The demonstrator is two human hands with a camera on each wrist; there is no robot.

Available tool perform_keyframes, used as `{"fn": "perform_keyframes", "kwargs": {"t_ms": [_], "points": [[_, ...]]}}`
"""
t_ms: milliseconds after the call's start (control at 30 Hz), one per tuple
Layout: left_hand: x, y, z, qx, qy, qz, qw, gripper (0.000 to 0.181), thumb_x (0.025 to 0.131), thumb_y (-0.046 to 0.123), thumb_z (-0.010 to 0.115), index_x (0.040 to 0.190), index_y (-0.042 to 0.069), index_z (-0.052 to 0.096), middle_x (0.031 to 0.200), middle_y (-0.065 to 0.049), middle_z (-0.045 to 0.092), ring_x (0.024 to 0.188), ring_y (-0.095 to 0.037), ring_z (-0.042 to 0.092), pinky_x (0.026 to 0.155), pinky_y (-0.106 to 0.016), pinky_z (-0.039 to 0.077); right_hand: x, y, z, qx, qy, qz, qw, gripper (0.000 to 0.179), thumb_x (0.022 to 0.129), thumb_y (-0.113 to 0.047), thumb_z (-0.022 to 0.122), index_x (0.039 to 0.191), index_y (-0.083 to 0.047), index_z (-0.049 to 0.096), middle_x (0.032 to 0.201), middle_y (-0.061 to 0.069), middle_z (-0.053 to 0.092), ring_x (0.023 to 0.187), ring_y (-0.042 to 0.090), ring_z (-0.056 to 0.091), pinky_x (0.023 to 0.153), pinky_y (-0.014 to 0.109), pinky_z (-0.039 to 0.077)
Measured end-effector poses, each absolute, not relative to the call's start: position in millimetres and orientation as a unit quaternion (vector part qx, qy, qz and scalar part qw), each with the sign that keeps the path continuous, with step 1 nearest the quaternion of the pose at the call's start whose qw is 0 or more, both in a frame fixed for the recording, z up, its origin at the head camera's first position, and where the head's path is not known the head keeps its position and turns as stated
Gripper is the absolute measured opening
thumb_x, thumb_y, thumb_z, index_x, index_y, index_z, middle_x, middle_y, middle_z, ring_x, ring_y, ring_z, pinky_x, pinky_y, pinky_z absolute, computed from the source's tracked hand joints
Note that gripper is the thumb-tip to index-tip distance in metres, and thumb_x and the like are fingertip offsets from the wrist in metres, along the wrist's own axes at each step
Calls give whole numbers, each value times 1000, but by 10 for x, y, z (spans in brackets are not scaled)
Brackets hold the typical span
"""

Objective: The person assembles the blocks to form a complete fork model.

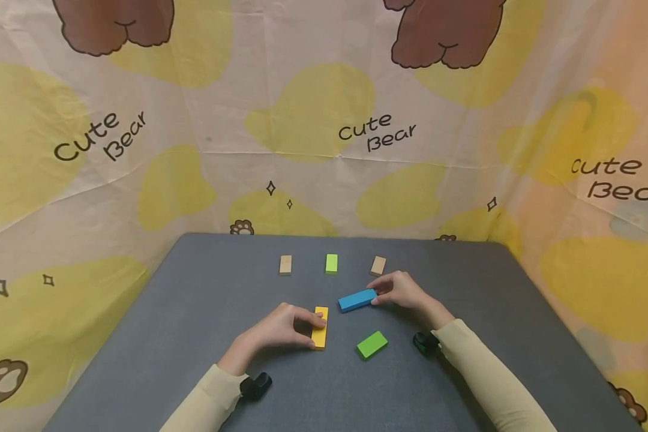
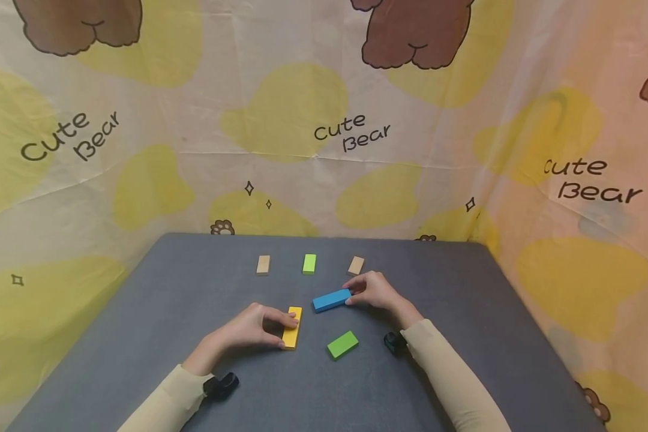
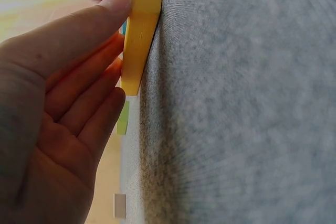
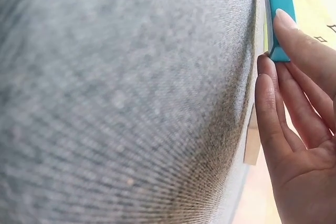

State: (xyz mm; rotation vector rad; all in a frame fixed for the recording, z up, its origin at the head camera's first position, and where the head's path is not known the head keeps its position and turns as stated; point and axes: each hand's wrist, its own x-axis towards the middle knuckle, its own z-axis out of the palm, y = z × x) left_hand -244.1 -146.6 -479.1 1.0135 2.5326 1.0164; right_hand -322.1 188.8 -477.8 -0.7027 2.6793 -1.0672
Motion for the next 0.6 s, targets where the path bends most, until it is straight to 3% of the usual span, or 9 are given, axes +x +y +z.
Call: {"fn": "perform_keyframes", "kwargs": {"t_ms": [600], "points": [[-2437, -1465, -4777, 349, 863, 347, 113, 43, 77, 31, 80, 119, 26, 70, 123, 16, 67, 122, -6, 61, 105, -35, 49, -3215, 1804, -4687, -238, 900, -357, 77, 31, 78, -24, 80, 106, -13, 74, 107, 9, 75, 95, 18, 72, 82, 34, 60]]}}
